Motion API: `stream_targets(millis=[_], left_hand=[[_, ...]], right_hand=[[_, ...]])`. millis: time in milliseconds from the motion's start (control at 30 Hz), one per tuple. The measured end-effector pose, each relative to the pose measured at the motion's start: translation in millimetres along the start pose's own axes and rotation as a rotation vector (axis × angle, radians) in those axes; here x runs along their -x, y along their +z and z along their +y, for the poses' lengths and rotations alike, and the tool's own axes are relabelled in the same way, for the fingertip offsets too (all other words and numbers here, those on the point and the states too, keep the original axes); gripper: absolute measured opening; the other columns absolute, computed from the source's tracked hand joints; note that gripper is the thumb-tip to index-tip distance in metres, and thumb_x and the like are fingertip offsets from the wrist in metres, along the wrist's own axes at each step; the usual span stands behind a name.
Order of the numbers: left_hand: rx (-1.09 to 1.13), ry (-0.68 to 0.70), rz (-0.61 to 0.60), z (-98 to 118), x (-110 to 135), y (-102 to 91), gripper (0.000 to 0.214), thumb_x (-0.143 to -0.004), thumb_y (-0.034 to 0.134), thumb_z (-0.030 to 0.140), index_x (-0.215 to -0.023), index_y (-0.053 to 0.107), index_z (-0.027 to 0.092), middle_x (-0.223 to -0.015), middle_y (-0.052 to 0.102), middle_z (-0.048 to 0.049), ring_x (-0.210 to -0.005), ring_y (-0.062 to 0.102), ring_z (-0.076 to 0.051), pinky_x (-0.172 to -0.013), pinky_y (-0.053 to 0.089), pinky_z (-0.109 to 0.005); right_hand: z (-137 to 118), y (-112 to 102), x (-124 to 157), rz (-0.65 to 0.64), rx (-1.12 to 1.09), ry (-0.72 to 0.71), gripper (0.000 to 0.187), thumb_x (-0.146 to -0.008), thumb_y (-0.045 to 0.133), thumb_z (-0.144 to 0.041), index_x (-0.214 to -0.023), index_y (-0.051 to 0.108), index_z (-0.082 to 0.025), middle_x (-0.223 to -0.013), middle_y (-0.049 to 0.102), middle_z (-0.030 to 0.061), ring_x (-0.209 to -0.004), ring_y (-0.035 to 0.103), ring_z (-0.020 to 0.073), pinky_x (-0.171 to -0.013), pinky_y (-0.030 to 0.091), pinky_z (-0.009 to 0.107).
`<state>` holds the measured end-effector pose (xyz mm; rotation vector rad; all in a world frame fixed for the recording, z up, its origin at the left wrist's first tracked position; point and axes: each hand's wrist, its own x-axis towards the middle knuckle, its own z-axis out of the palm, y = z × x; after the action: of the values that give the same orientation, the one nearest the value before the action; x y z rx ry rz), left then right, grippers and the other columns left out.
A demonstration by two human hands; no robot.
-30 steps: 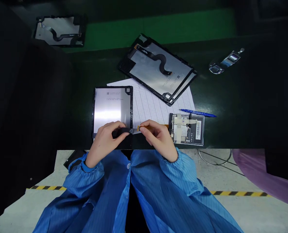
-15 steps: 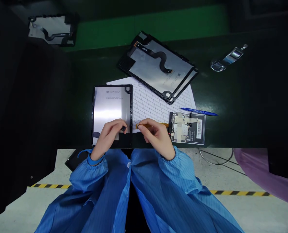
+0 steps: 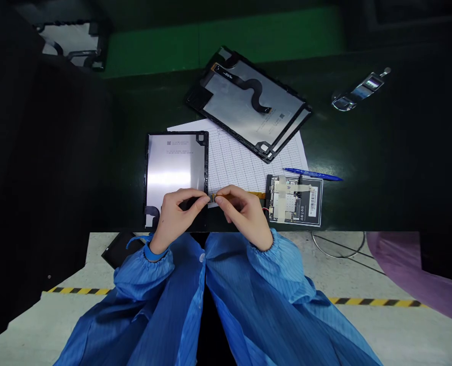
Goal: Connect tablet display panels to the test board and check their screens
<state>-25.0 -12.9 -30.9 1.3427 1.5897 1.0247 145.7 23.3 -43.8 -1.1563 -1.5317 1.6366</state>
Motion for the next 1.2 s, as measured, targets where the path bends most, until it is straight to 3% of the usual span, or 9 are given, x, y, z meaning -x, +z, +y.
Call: stream_targets(millis=[733,1200], left_hand=[[-0.141,0.136,-0.031,0.6,-1.1,-0.7,0.013,-0.089,0.066,0.025,-0.078,0.072,0.019,-0.077,0.074,-0.0004,-0.077,0.065,-0.016,-0.076,0.047,-0.029],[-0.156,0.134,-0.074,-0.9,-1.8,-0.9,0.013,-0.088,0.066,0.025,-0.077,0.072,0.021,-0.076,0.074,-0.0006,-0.075,0.066,-0.018,-0.076,0.047,-0.031]], right_hand=[[-1.3,-1.7,1.0,-0.033,0.008,0.005,0.017,-0.091,0.061,-0.032,-0.084,0.063,-0.017,-0.066,0.055,-0.0041,-0.045,0.050,0.0048,-0.044,0.036,0.019],[-1.1,-3.1,1.6,-0.061,0.033,-0.027,0.018,-0.091,0.061,-0.033,-0.084,0.061,-0.016,-0.077,0.061,-0.0011,-0.046,0.050,0.0038,-0.046,0.037,0.021]])
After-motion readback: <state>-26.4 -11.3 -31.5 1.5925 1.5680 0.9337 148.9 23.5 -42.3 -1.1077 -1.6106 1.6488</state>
